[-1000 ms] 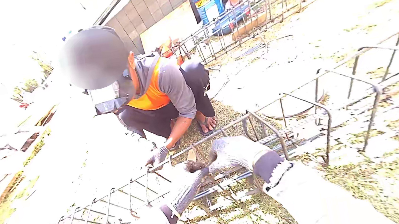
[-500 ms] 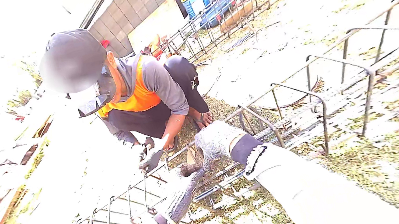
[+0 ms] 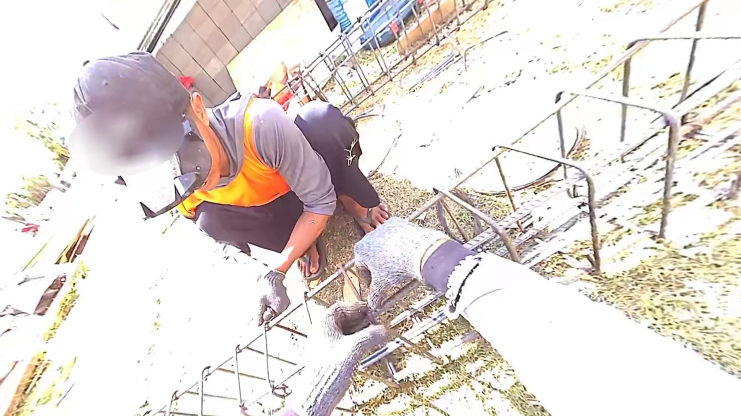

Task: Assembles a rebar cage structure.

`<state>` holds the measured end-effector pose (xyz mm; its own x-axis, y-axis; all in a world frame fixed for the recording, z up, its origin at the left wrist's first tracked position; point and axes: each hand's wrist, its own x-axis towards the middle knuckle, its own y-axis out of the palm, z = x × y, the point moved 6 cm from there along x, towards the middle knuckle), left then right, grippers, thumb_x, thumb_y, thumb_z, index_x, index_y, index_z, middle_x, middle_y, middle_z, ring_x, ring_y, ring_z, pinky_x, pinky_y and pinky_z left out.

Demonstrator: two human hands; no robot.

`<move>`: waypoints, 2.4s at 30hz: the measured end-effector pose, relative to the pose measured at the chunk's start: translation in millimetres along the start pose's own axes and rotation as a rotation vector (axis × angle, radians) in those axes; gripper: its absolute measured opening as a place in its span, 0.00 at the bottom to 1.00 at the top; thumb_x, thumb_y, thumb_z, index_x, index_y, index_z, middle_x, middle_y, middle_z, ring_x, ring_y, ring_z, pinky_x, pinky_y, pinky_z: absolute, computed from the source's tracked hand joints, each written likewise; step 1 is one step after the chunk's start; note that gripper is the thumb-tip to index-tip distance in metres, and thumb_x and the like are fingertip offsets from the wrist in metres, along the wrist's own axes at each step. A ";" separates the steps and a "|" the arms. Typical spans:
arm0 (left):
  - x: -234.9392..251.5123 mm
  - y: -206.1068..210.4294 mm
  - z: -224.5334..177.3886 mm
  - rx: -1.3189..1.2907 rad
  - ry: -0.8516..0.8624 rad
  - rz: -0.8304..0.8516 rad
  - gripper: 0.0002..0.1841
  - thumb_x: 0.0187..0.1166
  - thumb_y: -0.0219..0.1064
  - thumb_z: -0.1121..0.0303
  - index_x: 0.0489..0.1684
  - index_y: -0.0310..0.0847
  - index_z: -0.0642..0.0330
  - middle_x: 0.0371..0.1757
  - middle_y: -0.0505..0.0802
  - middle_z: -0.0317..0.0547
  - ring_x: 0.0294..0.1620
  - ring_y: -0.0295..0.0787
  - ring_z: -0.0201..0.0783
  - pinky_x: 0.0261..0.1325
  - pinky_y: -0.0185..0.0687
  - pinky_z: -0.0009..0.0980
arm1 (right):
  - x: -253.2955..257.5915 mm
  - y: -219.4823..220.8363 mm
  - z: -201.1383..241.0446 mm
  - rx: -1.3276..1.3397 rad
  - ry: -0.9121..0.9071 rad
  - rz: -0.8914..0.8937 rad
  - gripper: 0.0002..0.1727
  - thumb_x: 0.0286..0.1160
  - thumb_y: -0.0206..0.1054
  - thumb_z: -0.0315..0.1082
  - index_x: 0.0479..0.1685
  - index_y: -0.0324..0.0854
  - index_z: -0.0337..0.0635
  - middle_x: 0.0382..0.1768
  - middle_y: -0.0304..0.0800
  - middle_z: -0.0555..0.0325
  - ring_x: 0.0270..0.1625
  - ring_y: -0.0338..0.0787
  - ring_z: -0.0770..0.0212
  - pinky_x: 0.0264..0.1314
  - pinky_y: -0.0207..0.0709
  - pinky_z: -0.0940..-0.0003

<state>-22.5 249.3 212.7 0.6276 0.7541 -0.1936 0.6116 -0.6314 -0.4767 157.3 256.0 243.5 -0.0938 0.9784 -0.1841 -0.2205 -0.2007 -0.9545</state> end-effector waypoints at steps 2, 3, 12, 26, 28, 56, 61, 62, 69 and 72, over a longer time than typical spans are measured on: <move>-0.4 1.8 1.4 0.037 0.008 -0.068 0.21 0.61 0.85 0.64 0.52 0.89 0.59 0.46 0.97 0.43 0.51 0.95 0.36 0.60 0.92 0.35 | 0.4 0.7 -0.7 0.029 -0.031 -0.009 0.27 0.44 0.80 0.70 0.23 0.89 0.57 0.26 0.88 0.62 0.34 0.88 0.54 0.40 0.78 0.39; 0.6 1.8 1.9 0.065 0.027 -0.101 0.17 0.64 0.83 0.65 0.49 0.90 0.59 0.44 0.97 0.42 0.49 0.95 0.35 0.58 0.92 0.34 | 1.0 0.8 -0.6 0.045 -0.041 -0.007 0.26 0.46 0.80 0.69 0.25 0.90 0.56 0.27 0.89 0.61 0.35 0.89 0.53 0.42 0.78 0.38; 5.5 0.6 -0.4 0.134 -0.016 -0.128 0.10 0.68 0.81 0.60 0.40 0.94 0.52 0.39 0.96 0.36 0.45 0.93 0.31 0.55 0.89 0.33 | 2.3 -3.1 0.4 0.027 -0.068 -0.048 0.29 0.48 0.81 0.69 0.28 0.90 0.53 0.31 0.90 0.56 0.40 0.89 0.48 0.44 0.77 0.35; 7.5 0.3 -1.9 0.194 0.000 -0.114 0.09 0.69 0.80 0.58 0.39 0.94 0.50 0.38 0.96 0.33 0.45 0.93 0.29 0.55 0.90 0.32 | -75.7 -16.2 10.9 0.074 -0.245 -0.448 0.17 0.65 0.78 0.50 0.50 0.92 0.55 0.50 0.92 0.55 0.56 0.89 0.46 0.60 0.81 0.38; 6.8 0.2 -2.7 0.233 0.003 -0.113 0.08 0.69 0.80 0.57 0.39 0.95 0.47 0.38 0.96 0.30 0.44 0.93 0.27 0.54 0.89 0.31 | -75.0 18.4 18.9 0.081 -0.203 -0.351 0.26 0.64 0.77 0.47 0.64 0.86 0.49 0.62 0.88 0.51 0.67 0.84 0.44 0.71 0.74 0.39; 1.5 0.0 -10.9 0.265 0.097 -0.159 0.06 0.69 0.79 0.60 0.36 0.96 0.48 0.36 0.97 0.29 0.42 0.93 0.25 0.54 0.89 0.30 | -56.8 46.7 45.9 0.165 0.043 -0.172 0.36 0.48 0.85 0.46 0.61 0.85 0.38 0.61 0.86 0.38 0.69 0.80 0.33 0.77 0.62 0.27; 2.7 0.2 -9.3 0.319 0.107 -0.156 0.07 0.68 0.79 0.56 0.35 0.96 0.46 0.34 0.96 0.27 0.39 0.91 0.23 0.50 0.86 0.29 | -110.3 96.0 43.9 0.465 0.307 -0.631 0.22 0.66 0.72 0.51 0.51 0.88 0.43 0.54 0.91 0.42 0.62 0.88 0.37 0.66 0.78 0.35; 3.3 -0.2 -9.4 0.319 0.103 -0.156 0.08 0.68 0.79 0.56 0.35 0.96 0.46 0.34 0.95 0.26 0.39 0.91 0.23 0.50 0.86 0.29 | -110.8 111.4 38.3 0.537 0.367 -0.616 0.26 0.70 0.70 0.53 0.58 0.86 0.42 0.58 0.90 0.42 0.66 0.87 0.37 0.70 0.77 0.36; 1.2 2.2 -7.7 0.279 0.057 -0.148 0.07 0.67 0.80 0.57 0.32 0.95 0.46 0.32 0.95 0.27 0.36 0.91 0.24 0.48 0.88 0.30 | -76.6 142.3 33.2 0.618 0.160 -0.315 0.24 0.89 0.50 0.42 0.81 0.75 0.53 0.67 0.87 0.46 0.71 0.85 0.44 0.76 0.76 0.42; 2.3 0.2 -7.1 0.309 0.054 -0.155 0.07 0.67 0.80 0.54 0.33 0.95 0.44 0.32 0.96 0.26 0.37 0.91 0.23 0.49 0.88 0.31 | -71.5 138.6 27.3 0.538 0.153 -0.313 0.26 0.82 0.58 0.36 0.80 0.78 0.61 0.62 0.87 0.42 0.65 0.87 0.40 0.68 0.80 0.41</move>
<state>-17.5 249.6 218.3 0.5684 0.8208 -0.0570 0.5321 -0.4196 -0.7354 106.9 156.9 130.8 0.1852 0.9826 0.0150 -0.6748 0.1383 -0.7249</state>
